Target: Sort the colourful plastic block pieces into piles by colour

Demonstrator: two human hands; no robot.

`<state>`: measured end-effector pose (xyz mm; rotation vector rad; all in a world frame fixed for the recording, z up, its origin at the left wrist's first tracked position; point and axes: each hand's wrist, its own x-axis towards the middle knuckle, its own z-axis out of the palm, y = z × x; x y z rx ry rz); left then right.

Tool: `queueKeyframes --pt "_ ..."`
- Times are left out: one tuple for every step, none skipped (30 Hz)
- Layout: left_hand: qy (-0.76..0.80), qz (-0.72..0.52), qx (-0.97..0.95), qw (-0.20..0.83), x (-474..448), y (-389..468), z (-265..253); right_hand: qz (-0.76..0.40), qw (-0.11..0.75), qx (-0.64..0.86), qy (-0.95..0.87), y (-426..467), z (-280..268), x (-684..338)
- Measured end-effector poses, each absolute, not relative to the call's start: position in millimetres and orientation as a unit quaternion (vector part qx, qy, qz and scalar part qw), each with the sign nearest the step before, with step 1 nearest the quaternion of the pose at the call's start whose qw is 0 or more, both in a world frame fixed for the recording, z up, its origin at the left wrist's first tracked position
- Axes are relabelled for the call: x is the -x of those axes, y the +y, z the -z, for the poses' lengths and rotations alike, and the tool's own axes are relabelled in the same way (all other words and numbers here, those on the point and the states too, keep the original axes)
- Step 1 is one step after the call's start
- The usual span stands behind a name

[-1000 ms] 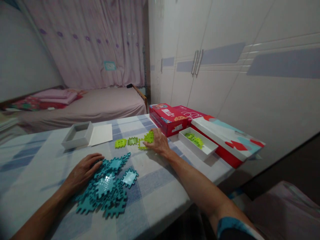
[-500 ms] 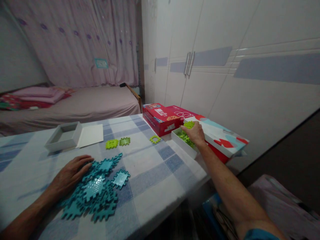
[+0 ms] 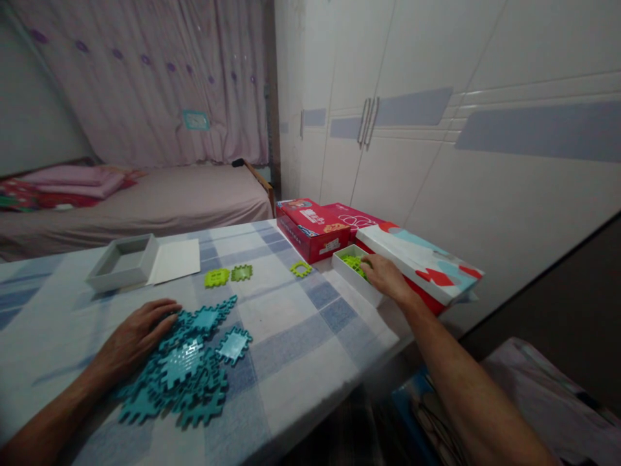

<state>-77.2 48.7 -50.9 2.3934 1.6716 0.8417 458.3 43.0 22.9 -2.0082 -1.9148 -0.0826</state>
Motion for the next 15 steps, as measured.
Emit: queueKeyframes --pt "0.55 -0.277 -0.786 0.052 77.3 48.8 51.2 0.036 0.178 0.717 -0.673 40.4 -23.4 -458.1" --pt "0.55 -0.278 -0.786 0.053 77.3 48.8 51.4 0.044 0.185 0.728 -0.658 38.3 -24.3 -458.3" --pt "0.551 -0.278 -0.785 0.054 77.4 48.9 51.5 0.053 0.197 0.742 -0.638 36.6 -25.4 -458.9" --pt "0.551 -0.278 -0.785 0.054 77.5 49.0 51.6 0.061 0.211 0.755 -0.618 35.4 -26.5 -459.9" --pt "0.551 -0.277 -0.785 0.055 77.6 49.0 51.6 0.066 0.222 0.762 -0.605 34.6 -27.3 -461.0" --pt "0.55 -0.276 -0.786 0.056 77.6 49.1 51.7 0.069 0.225 0.763 -0.602 34.0 -27.6 -462.1" --pt "0.55 -0.275 -0.786 0.057 77.6 49.2 51.7 0.069 0.222 0.759 -0.608 33.8 -27.3 -462.8" --pt "0.55 -0.275 -0.787 0.056 77.7 49.2 51.8 0.069 0.216 0.752 -0.619 33.9 -26.4 -463.2" --pt "0.549 -0.276 -0.787 0.054 77.7 49.3 51.9 0.069 0.212 0.744 -0.63 34.2 -25.0 -463.1" --pt "0.548 -0.276 -0.788 0.052 77.8 49.4 52.0 0.068 0.212 0.738 -0.637 34.8 -23.4 -462.6" --pt "0.548 -0.276 -0.788 0.05 77.9 49.5 52.1 0.065 0.217 0.733 -0.642 35.7 -21.8 -461.9" --pt "0.548 -0.277 -0.788 0.047 77.9 49.6 52.2 0.055 0.225 0.728 -0.645 36.7 -20.4 -461.0" --pt "0.548 -0.278 -0.788 0.046 78.0 49.7 52.2 0.04 0.234 0.723 -0.649 37.7 -19.5 -460.2" --pt "0.548 -0.28 -0.787 0.045 78.0 49.8 52.2 0.025 0.245 0.717 -0.652 38.8 -19.2 -459.6" --pt "0.547 -0.281 -0.787 0.046 78.1 49.8 52.2 0.018 0.258 0.71 -0.655 39.7 -19.4 -459.4"
